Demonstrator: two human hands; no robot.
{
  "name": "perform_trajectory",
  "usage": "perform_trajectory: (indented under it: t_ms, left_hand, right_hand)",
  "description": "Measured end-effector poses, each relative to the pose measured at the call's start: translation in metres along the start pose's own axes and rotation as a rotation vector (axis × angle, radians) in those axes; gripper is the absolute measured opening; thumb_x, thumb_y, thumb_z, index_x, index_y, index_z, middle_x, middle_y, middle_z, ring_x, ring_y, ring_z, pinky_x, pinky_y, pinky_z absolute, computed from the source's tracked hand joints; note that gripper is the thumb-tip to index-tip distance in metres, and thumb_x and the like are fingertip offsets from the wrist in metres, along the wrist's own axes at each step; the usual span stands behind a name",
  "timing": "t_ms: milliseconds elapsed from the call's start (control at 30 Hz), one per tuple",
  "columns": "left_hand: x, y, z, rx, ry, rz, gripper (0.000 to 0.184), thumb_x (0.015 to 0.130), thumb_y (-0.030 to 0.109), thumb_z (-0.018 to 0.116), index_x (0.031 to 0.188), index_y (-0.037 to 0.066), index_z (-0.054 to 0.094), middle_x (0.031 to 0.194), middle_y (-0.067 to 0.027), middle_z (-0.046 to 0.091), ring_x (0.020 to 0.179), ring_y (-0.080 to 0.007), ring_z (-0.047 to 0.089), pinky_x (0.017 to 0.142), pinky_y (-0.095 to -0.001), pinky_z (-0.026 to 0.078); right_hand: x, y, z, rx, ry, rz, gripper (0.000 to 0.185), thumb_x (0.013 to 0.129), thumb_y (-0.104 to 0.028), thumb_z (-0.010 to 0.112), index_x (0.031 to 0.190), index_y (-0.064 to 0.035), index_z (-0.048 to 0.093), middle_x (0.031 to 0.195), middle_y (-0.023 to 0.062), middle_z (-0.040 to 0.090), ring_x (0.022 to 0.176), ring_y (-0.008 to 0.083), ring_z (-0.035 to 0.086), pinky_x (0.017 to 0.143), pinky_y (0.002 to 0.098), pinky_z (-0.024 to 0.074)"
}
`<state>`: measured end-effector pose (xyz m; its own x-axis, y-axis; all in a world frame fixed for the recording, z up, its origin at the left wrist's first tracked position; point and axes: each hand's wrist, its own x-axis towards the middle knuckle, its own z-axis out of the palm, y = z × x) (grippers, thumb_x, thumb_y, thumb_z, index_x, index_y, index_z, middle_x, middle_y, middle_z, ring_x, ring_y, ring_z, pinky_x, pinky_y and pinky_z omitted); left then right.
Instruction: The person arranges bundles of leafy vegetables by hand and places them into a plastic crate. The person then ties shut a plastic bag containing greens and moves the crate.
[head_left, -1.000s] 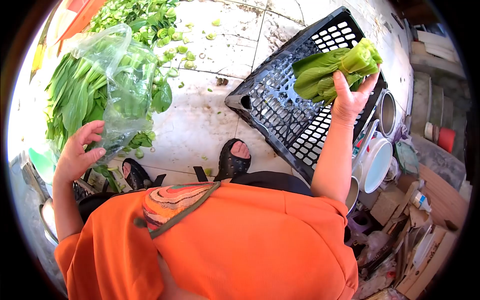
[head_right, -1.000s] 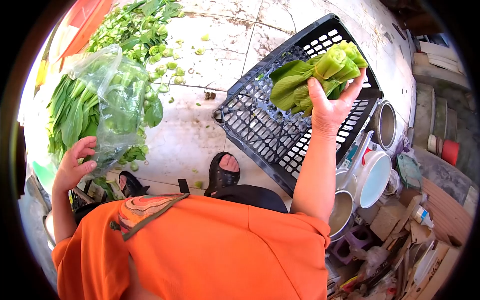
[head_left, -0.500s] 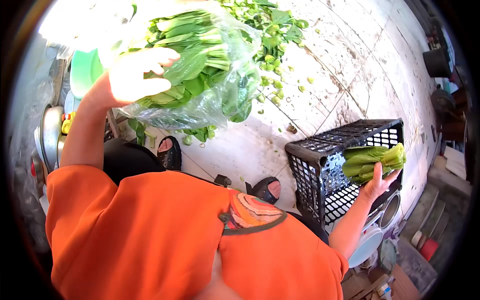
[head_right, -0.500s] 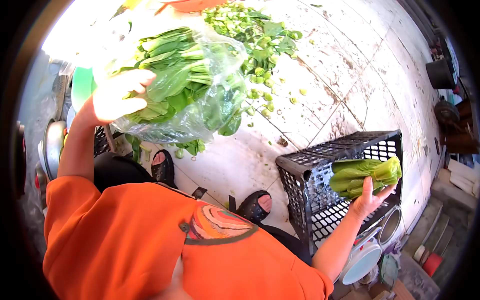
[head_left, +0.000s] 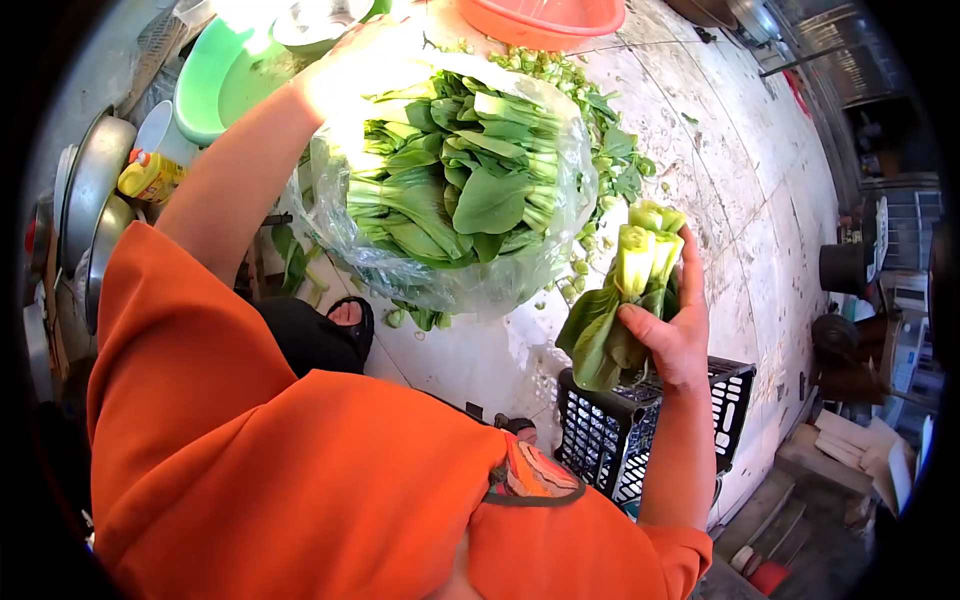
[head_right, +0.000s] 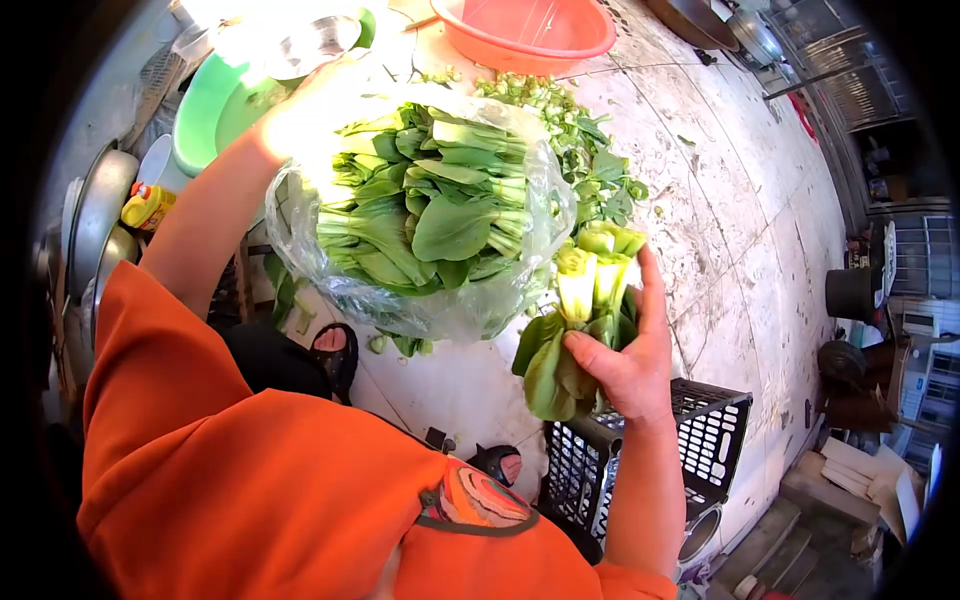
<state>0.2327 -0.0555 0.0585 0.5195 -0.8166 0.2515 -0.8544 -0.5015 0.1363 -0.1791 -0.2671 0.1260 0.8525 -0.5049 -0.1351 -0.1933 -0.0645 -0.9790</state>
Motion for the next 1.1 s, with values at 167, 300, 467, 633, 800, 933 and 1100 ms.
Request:
perform_trajectory:
  t_ms: [167, 300, 467, 633, 800, 933, 1100]
  left_hand:
    - [0.024, -0.007, 0.002, -0.299, 0.011, -0.174, 0.022, 0.091, 0.031, 0.060, 0.097, 0.015, 0.073, 0.092, -0.0067, 0.070, 0.087, -0.0233, 0.066, 0.079, -0.0367, 0.052]
    - [0.048, -0.021, -0.007, -0.401, -0.041, -0.227, 0.025, 0.090, 0.027, 0.064, 0.103, 0.007, 0.068, 0.083, -0.0088, 0.065, 0.072, -0.0190, 0.057, 0.070, -0.0343, 0.047]
    - [0.054, -0.025, -0.004, -0.697, -0.079, -0.331, 0.023, 0.091, 0.025, 0.064, 0.098, 0.004, 0.070, 0.083, -0.0072, 0.066, 0.074, -0.0138, 0.058, 0.068, -0.0305, 0.047]
    - [0.018, -0.003, 0.027, -0.966, -0.107, -0.386, 0.021, 0.094, 0.019, 0.060, 0.099, 0.001, 0.070, 0.085, -0.0036, 0.068, 0.075, -0.0097, 0.060, 0.069, -0.0255, 0.048]
    - [-0.027, 0.031, 0.052, -0.656, -0.066, -0.181, 0.007, 0.087, 0.012, 0.059, 0.085, 0.006, 0.057, 0.082, -0.0100, 0.064, 0.073, -0.0276, 0.061, 0.067, -0.0357, 0.049]
    - [-0.039, 0.038, 0.070, -0.530, 0.099, -0.023, 0.009, 0.088, 0.016, 0.060, 0.094, 0.010, 0.057, 0.086, -0.0094, 0.066, 0.077, -0.0318, 0.065, 0.068, -0.0398, 0.051]
    - [-0.040, 0.029, 0.064, -0.578, 0.076, -0.024, 0.009, 0.091, 0.014, 0.063, 0.098, 0.010, 0.059, 0.081, -0.0073, 0.063, 0.068, -0.0212, 0.060, 0.065, -0.0338, 0.050]
  right_hand:
    - [0.082, -0.033, 0.100, -0.050, -0.213, -0.018, 0.111, 0.065, -0.013, 0.087, 0.152, 0.0028, 0.019, 0.130, 0.0173, 0.057, 0.119, 0.0204, 0.055, 0.104, 0.0345, 0.0422]
    - [0.128, -0.035, 0.159, -0.384, -0.139, -0.084, 0.111, 0.064, -0.021, 0.087, 0.151, 0.0021, 0.020, 0.131, 0.0247, 0.055, 0.122, 0.0301, 0.055, 0.106, 0.0350, 0.0413]
    - [0.175, 0.029, 0.230, -0.821, 0.003, 0.051, 0.112, 0.070, -0.045, 0.079, 0.152, -0.0013, 0.016, 0.137, 0.0245, 0.041, 0.122, 0.0397, 0.048, 0.102, 0.0454, 0.0436]
    - [0.183, 0.056, 0.257, -0.989, 0.031, 0.116, 0.109, 0.076, -0.053, 0.072, 0.153, -0.0030, 0.013, 0.139, 0.0198, 0.038, 0.123, 0.0371, 0.045, 0.101, 0.0487, 0.0427]
    - [0.189, 0.061, 0.257, -1.002, -0.031, 0.207, 0.099, 0.079, -0.053, 0.069, 0.151, -0.0054, 0.021, 0.136, 0.0172, 0.040, 0.124, 0.0358, 0.045, 0.098, 0.0495, 0.0442]
    - [0.193, 0.064, 0.249, -0.928, -0.047, 0.188, 0.091, 0.079, -0.052, 0.068, 0.148, -0.0077, 0.028, 0.137, 0.0188, 0.040, 0.125, 0.0367, 0.045, 0.101, 0.0482, 0.0434]
    - [0.169, 0.052, 0.205, -0.646, -0.184, -0.032, 0.093, 0.070, -0.043, 0.079, 0.142, -0.0011, 0.040, 0.140, 0.0261, 0.043, 0.129, 0.0374, 0.046, 0.110, 0.0410, 0.0377]
